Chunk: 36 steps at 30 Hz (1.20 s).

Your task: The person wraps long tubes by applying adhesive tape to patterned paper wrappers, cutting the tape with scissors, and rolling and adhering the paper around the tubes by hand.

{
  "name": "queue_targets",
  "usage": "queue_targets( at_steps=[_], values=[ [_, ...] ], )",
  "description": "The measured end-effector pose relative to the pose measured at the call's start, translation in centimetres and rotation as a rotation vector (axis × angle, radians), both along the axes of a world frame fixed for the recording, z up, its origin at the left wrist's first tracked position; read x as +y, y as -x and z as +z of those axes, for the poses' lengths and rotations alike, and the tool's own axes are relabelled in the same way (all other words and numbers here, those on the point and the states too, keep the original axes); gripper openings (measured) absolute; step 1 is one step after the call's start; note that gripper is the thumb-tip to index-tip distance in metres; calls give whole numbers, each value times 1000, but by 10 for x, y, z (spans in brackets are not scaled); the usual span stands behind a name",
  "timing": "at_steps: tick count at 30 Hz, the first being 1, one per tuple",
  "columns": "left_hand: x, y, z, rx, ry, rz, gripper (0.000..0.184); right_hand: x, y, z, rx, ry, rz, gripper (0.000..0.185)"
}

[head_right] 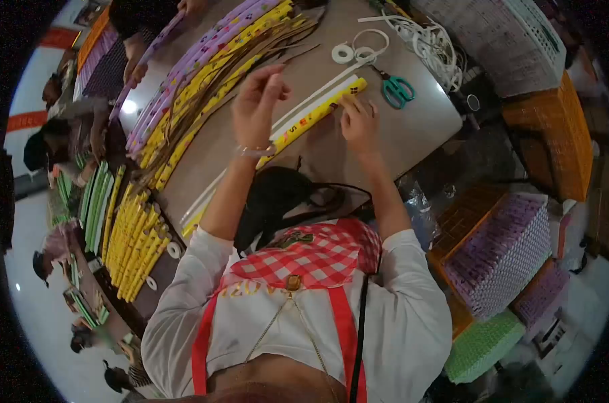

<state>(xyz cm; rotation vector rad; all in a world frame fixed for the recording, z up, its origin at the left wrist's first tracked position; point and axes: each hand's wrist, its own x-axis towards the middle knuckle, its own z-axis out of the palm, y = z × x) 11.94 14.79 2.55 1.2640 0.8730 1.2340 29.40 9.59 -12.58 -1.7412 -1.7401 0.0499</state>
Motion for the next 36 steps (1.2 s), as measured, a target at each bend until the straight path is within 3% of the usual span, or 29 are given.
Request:
queue_targets(
  at_steps=[1,3,4,5,8,9,11,13,14,20,36],
  values=[
    [-28,22,37,-99,-46,-19,17,-6,1,4,74,12,15,19],
    [-68,68,80,-228,-658,-100,23,-19,14,20,366,51,24,16],
    [-102,71,111,-407,-607,-36,29,-27,20,18,364,69,87,16],
    [-126,75,139,-385,-612,29,29,-35,23,11,336,46,59,16],
    [-183,76,219,-138,-46,202,25,-49,42,9,366,76,93,16],
    [-192,80,225,-91,-81,197,25,-56,49,9,414,122,94,16],
    [-209,88,221,-59,-173,185,24,-60,61,0,409,214,95,17],
    [-223,95,213,-48,-253,170,23,-63,70,6,474,114,223,18],
    [-229,97,206,-45,-307,153,22,-66,72,14,349,109,221,17],
    [-240,104,177,-84,-546,20,20,-75,66,2,429,160,236,18],
    [-232,111,148,-79,-635,-67,20,-74,64,13,358,233,190,19]
  ],
)
